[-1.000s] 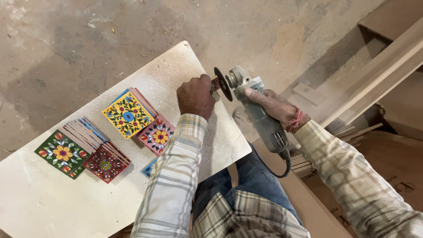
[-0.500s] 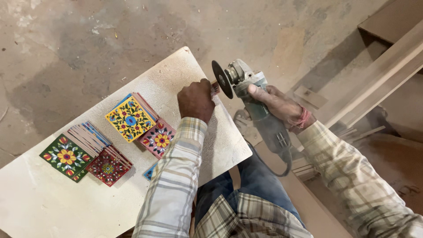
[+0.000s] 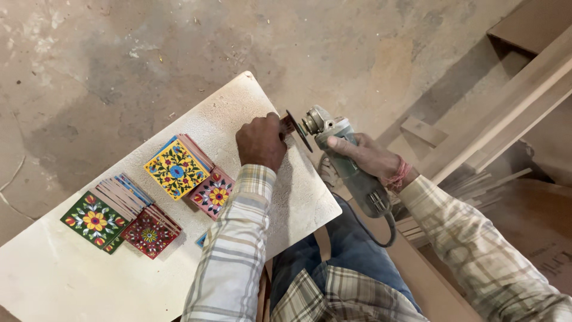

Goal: The person picks up hand-painted square wooden boxes one at a time from a white table and sands their edges using an angle grinder, then stacks the sanded boxes back on the table. They occasionally turn a box over in their hands and reposition it before grinding the next edge.

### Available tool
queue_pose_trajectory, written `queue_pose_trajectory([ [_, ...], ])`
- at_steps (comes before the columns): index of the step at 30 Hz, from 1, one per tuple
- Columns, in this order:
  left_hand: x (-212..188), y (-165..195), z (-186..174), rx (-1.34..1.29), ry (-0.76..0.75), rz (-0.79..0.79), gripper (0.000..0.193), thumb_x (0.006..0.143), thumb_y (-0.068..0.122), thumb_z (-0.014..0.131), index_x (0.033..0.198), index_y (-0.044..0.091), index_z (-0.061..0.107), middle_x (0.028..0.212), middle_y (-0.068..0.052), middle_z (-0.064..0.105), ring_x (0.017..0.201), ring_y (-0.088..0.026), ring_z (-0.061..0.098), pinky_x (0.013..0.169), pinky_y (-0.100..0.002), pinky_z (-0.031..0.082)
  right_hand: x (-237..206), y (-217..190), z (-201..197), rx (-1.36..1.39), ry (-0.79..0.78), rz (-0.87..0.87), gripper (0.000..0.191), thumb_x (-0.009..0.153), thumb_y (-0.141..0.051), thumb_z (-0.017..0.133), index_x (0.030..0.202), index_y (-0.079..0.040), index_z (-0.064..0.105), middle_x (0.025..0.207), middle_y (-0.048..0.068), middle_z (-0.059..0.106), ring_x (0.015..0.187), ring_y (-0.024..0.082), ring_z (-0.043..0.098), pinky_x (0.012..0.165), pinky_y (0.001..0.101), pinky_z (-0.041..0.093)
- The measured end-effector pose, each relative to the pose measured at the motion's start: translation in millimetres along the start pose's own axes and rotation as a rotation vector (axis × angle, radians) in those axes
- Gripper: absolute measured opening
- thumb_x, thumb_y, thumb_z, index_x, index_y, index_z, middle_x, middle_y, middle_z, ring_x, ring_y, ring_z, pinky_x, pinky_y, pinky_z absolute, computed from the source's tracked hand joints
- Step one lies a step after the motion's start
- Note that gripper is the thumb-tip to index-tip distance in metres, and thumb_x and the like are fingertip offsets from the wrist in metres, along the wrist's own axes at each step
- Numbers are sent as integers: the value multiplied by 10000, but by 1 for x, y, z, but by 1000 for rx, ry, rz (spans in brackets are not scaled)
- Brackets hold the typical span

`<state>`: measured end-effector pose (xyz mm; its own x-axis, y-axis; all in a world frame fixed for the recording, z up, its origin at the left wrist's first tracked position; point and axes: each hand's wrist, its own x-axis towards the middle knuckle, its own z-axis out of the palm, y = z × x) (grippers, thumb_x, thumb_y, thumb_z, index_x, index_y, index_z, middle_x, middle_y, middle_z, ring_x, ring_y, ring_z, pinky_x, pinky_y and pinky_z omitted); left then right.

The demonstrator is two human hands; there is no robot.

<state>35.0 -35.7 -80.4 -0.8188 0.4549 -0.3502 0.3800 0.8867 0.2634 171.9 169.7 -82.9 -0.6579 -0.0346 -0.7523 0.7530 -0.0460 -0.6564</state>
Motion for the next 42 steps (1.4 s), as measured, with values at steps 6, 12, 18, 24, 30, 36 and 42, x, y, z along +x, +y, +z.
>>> queue_pose_trajectory([
  [6, -1, -2, 4, 9, 23, -1, 118, 825, 148, 764, 909, 83, 712, 853, -166, 740, 800, -363, 735, 715, -488, 576, -2, 4, 0, 33, -7, 19, 661, 846, -622, 691, 1099, -12, 711, 830, 55, 682, 690, 125, 661, 560, 300, 557],
  [12, -3, -2, 5, 43, -7, -13, 108, 841, 139, 756, 922, 85, 709, 881, -161, 750, 803, -348, 740, 715, -472, 583, 5, 8, 1, 4, 17, 73, 636, 795, -578, 705, 1086, -14, 677, 798, 85, 707, 624, 185, 715, 530, 340, 621],
  [18, -3, 3, -2, 20, -50, -28, 201, 785, 162, 799, 940, 78, 703, 878, -147, 750, 795, -323, 750, 726, -458, 591, 4, 10, -1, 43, -14, 59, 582, 859, -568, 699, 1073, -27, 714, 826, 34, 694, 687, 115, 667, 590, 294, 571],
  [24, 3, 9, -6, 66, -51, -39, 221, 794, 228, 811, 937, 101, 702, 886, -134, 751, 788, -322, 745, 711, -457, 591, 5, -1, 0, 19, -21, 108, 578, 882, -557, 687, 1028, 0, 726, 811, 67, 714, 674, 122, 674, 600, 296, 569],
  [30, 5, 10, 1, 107, -23, -2, 191, 802, 231, 802, 908, 112, 695, 870, -120, 746, 807, -335, 733, 717, -464, 584, 10, -1, 1, 6, 43, 256, 607, 815, -599, 672, 1099, -64, 703, 823, 67, 717, 683, 156, 701, 603, 330, 579],
  [36, 2, 13, 6, 139, -42, -14, 247, 790, 259, 813, 931, 98, 688, 885, -121, 748, 817, -333, 734, 719, -470, 584, 5, 13, -7, 37, 18, 178, 694, 813, -651, 666, 1135, -39, 722, 840, 44, 706, 707, 123, 668, 620, 319, 555],
  [42, -1, 12, -4, 103, -78, -30, 290, 800, 285, 839, 948, 83, 693, 896, -132, 750, 816, -331, 743, 727, -460, 592, -3, 5, -2, -103, 56, 120, 685, 798, -671, 671, 1003, -26, 775, 817, 60, 749, 708, 139, 706, 634, 311, 587],
])
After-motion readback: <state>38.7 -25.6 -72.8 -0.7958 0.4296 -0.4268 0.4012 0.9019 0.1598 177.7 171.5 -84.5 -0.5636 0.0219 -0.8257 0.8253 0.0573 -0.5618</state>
